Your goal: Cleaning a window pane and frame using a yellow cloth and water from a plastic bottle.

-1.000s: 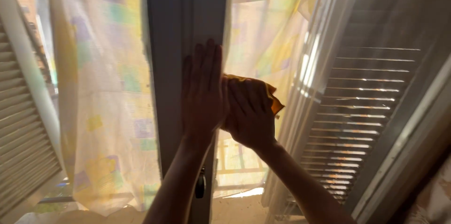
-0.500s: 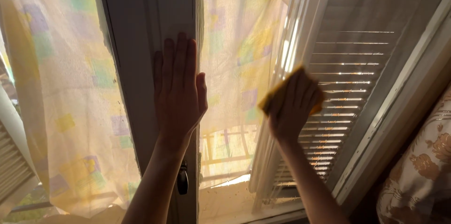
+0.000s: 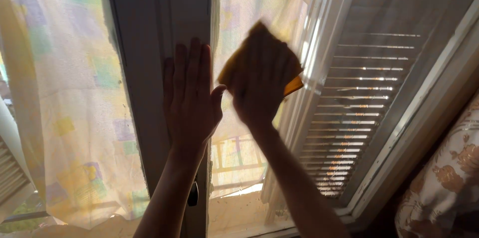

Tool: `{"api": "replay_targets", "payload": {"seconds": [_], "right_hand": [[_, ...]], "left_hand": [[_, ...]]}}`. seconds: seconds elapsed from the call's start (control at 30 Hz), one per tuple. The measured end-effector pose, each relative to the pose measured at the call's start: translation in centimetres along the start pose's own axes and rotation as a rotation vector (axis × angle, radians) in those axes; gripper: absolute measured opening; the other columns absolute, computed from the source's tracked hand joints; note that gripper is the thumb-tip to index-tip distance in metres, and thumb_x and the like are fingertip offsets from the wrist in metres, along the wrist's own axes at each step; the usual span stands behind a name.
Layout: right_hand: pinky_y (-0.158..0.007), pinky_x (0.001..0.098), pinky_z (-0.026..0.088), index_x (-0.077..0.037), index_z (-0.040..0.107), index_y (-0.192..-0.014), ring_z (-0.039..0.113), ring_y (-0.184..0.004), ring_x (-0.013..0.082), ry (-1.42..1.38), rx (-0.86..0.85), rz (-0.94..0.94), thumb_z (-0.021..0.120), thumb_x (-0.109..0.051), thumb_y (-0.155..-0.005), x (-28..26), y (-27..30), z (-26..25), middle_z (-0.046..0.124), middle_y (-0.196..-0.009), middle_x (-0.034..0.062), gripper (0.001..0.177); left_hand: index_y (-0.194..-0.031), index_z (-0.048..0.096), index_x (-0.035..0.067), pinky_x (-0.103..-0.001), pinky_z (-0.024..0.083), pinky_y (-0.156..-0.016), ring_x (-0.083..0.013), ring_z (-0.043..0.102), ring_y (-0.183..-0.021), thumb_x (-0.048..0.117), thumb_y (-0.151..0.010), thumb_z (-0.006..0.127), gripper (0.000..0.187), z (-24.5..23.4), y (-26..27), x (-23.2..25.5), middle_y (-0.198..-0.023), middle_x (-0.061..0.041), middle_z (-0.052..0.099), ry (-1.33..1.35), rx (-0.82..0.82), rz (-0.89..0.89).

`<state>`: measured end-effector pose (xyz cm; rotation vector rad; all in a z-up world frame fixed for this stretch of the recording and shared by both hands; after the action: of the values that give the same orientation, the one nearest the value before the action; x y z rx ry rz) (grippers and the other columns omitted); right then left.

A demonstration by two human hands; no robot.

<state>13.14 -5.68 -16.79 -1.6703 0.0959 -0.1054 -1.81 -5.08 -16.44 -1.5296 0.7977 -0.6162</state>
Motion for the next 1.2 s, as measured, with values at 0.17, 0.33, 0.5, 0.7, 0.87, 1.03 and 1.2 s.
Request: {"api": "replay_targets", "payload": {"seconds": [0.17,0.33,0.5,0.7,0.87,1.03,1.2], "right_hand": [[-0.123,0.0635,0.034,-0.005,0.053,-0.147,0.052,-0.136,0.0396,-0.099,-0.073,-0.161,0.039,-0.033,-0.114,-3.5,7.9,-0.5,0.056,-0.147,0.0169,0.046],[-0.118,0.0619,0.032,-0.011,0.054,-0.147,0.049,-0.134,0.0395,-0.066,-0.021,-0.408,0.041,-0.053,-0.111,0.3,5.7,-1.9,0.056,-0.145,0.012,0.057],[-0.129,0.0643,0.02,0.001,0.045,-0.155,0.03,-0.154,0.0521,-0.007,-0.077,-0.056,0.036,-0.041,-0.112,8.2,7.3,-1.9,0.039,-0.163,0.0242,0.061],[-0.13,0.0649,0.008,0.007,0.038,-0.157,0.016,-0.157,0.0529,0.024,-0.041,0.069,0.033,-0.044,-0.11,11.7,12.5,-1.6,0.027,-0.167,0.0279,0.069],[-0.13,0.0648,0.007,0.004,0.035,-0.161,0.015,-0.158,0.0524,0.037,-0.032,0.172,0.032,-0.044,-0.111,7.6,4.6,-1.5,0.025,-0.17,0.0256,0.07],[-0.131,0.0645,0.008,-0.006,0.039,-0.16,0.02,-0.157,0.0506,0.019,-0.027,-0.006,0.034,-0.04,-0.109,2.1,3.9,-1.1,0.03,-0.168,0.0213,0.062],[-0.112,0.0607,0.038,-0.005,0.056,-0.142,0.053,-0.125,0.0407,-0.133,-0.263,-0.164,0.047,-0.037,-0.108,-3.4,10.2,-1.9,0.056,-0.138,0.016,0.048]], "left_hand": [[-0.156,0.047,0.001,-0.054,0.036,-0.128,-0.0358,0.041,-0.153,0.04,-0.114,0.036,0.058,0.5,0.4,-0.3,-0.161,-0.016,0.047,-0.007,0.07,0.018],[-0.153,0.049,-0.002,-0.054,0.038,-0.126,-0.0376,0.043,-0.15,0.036,-0.116,0.04,0.054,-0.2,0.6,-0.7,-0.159,-0.018,0.048,0.012,0.072,0.074],[-0.156,0.049,-0.003,-0.055,0.037,-0.128,-0.0386,0.042,-0.152,0.015,-0.114,0.046,0.045,-0.1,0.9,-0.8,-0.161,-0.019,0.046,-0.039,0.036,0.074],[-0.16,0.042,-0.001,-0.055,0.031,-0.131,-0.0376,0.037,-0.155,0.015,-0.115,0.051,0.048,0.1,1.5,0.0,-0.165,-0.019,0.041,-0.064,-0.036,-0.022],[-0.159,0.043,0.0,-0.054,0.03,-0.13,-0.0368,0.036,-0.155,0.018,-0.114,0.052,0.05,0.4,2.0,-0.1,-0.165,-0.018,0.041,-0.059,-0.064,-0.052],[-0.158,0.042,-0.001,-0.054,0.029,-0.13,-0.0386,0.035,-0.155,0.024,-0.11,0.054,0.055,0.1,2.7,0.0,-0.165,-0.019,0.041,-0.014,-0.116,-0.054],[-0.158,0.041,-0.001,-0.055,0.029,-0.13,-0.0382,0.033,-0.155,0.029,-0.11,0.06,0.059,-0.6,3.3,0.9,-0.164,-0.018,0.039,0.019,-0.076,-0.089]]}}
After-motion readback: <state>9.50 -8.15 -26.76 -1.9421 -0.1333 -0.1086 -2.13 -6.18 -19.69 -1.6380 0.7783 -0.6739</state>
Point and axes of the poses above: each hand's wrist, its own y-axis away from the middle knuckle, its own z-axis out of the palm, x = y × z, the point moved 4 cm from there along -y, towards the middle knuckle
